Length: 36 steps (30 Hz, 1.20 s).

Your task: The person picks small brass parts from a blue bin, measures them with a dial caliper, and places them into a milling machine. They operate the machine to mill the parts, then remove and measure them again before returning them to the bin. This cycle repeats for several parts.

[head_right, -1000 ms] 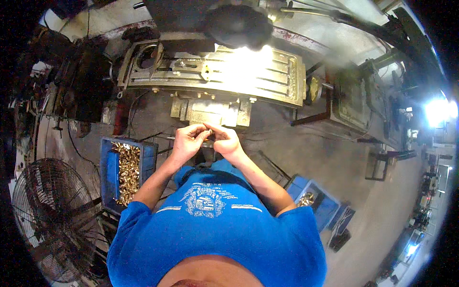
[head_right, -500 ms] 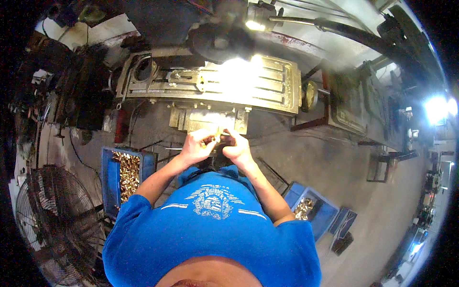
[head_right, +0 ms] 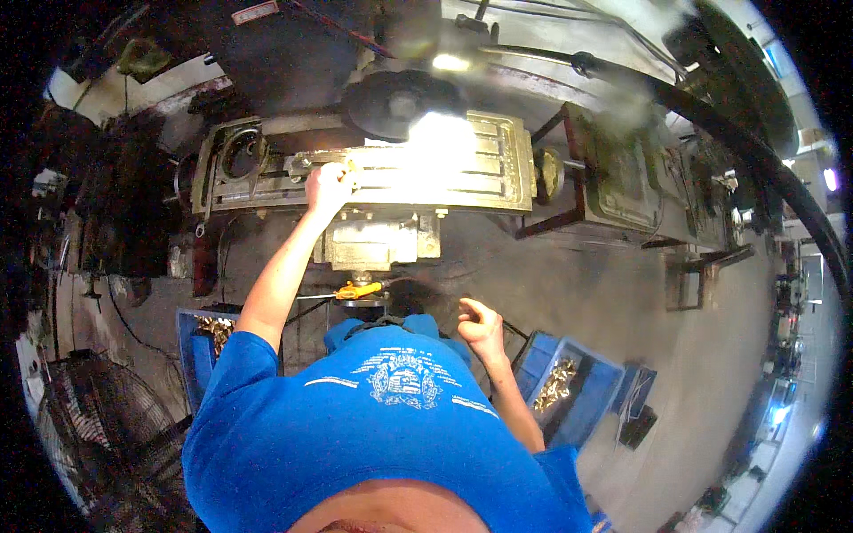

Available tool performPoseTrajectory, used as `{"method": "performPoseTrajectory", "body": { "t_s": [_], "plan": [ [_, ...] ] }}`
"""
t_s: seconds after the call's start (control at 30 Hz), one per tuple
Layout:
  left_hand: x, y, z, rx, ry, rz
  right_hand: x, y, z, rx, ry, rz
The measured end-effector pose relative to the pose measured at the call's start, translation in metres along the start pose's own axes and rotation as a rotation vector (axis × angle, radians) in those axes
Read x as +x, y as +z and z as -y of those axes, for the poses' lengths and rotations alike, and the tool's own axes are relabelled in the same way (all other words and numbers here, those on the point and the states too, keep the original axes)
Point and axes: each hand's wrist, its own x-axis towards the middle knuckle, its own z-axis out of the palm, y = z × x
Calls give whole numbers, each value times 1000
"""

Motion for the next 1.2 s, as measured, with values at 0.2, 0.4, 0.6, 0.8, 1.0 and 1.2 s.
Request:
{"method": "performPoseTrajectory", "body": {
  "t_s": [0.2, 0.4, 0.6, 0.8, 1.0, 1.2],
  "plan": [
    [4, -3, -10, 162, -26, 6, -4, -5, 9, -34, -28, -58],
    [4, -7, -2, 117, -52, 35, 0, -49, 96, -202, -216, -78],
    [-23, -8, 9, 170, -167, -50, -67, -131, 286, -736, -1069, -627],
    [-7, 6, 4, 230, -288, 72, -114, -156, 442, -2273, -621, -1003],
    [-9, 7, 2, 169, -299, 37, -172, -119, 373, -1584, 108, -601],
    [-9, 8, 4, 158, -342, -30, -143, -95, 213, -439, 203, -131]
  ]
}}
